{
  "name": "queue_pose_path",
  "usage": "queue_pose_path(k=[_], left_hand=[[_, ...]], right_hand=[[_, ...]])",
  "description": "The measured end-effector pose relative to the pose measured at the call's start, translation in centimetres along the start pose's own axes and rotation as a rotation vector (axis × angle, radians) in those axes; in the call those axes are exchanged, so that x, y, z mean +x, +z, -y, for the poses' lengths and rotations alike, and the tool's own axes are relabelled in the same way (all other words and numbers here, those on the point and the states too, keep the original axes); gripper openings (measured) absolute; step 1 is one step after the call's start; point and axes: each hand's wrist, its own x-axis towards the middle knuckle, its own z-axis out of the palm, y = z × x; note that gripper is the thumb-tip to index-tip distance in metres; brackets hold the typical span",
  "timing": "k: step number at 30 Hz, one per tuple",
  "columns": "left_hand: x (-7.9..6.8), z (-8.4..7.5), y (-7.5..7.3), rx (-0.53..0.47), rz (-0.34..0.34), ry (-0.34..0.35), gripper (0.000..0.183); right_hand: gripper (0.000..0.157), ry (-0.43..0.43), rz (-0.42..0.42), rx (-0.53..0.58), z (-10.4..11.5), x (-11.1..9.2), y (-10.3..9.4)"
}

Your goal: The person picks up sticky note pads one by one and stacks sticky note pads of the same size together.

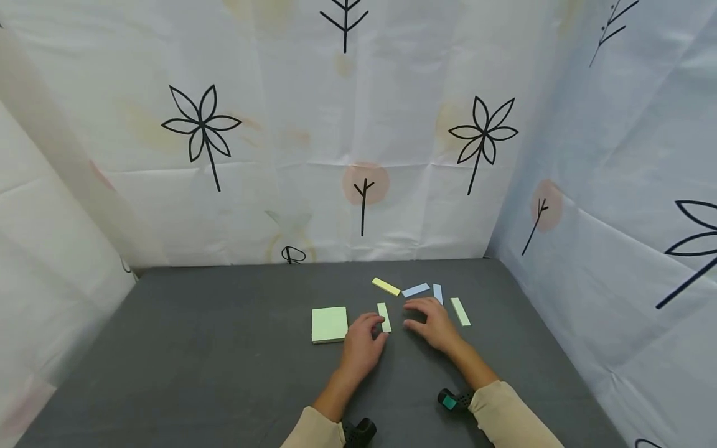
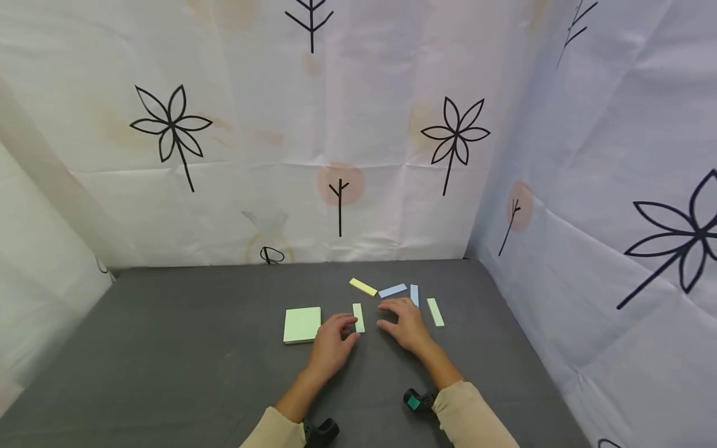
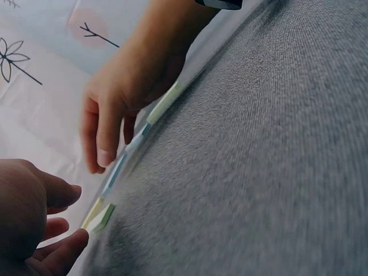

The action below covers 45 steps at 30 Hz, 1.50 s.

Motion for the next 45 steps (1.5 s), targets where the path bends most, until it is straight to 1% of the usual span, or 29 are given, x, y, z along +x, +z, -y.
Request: queue_pose_path(k=[6, 11, 18, 25, 34, 43, 45], left_hand=[[0.1, -0.3, 0.5, 0.044, -0.011, -0.062, 0.028], [0.4, -0.2, 1.0, 0.108, -0.024, -0.080, 0.031], [0.8, 0.3, 1.7, 0.157, -0.041, -0.075, 0.032], [1.0, 0.4, 2.1, 0.174, -0.042, -0.084, 0.032], [1.3, 0.2, 2.5, 0.224, -0.036, -0.089, 0.032], [1.5, 0.3, 2.3, 0.218, -0.015, -0.084, 0.032], [1.5, 0.3, 2.2, 0.216, -0.007, -0.086, 0.031]], right_hand=[[0.033, 0.007, -0.004, -0.007, 0.2, 0.5, -0.4], [0.034, 0.046, 0.003, -0.010, 0.3, 0.8, -0.6], [0.035, 0.068, 0.026, -0.007, 0.8, 0.5, -0.1], [0.032, 0.084, 0.059, 0.024, 1.2, 0.1, 0.8], [0.031, 0.110, 0.029, 0.033, 1.3, 0.1, 1.1], [0.029, 0.140, 0.021, 0.028, 1.2, 0.2, 1.3], [0.028, 0.142, 0.007, 0.023, 1.0, 0.3, 1.4]])
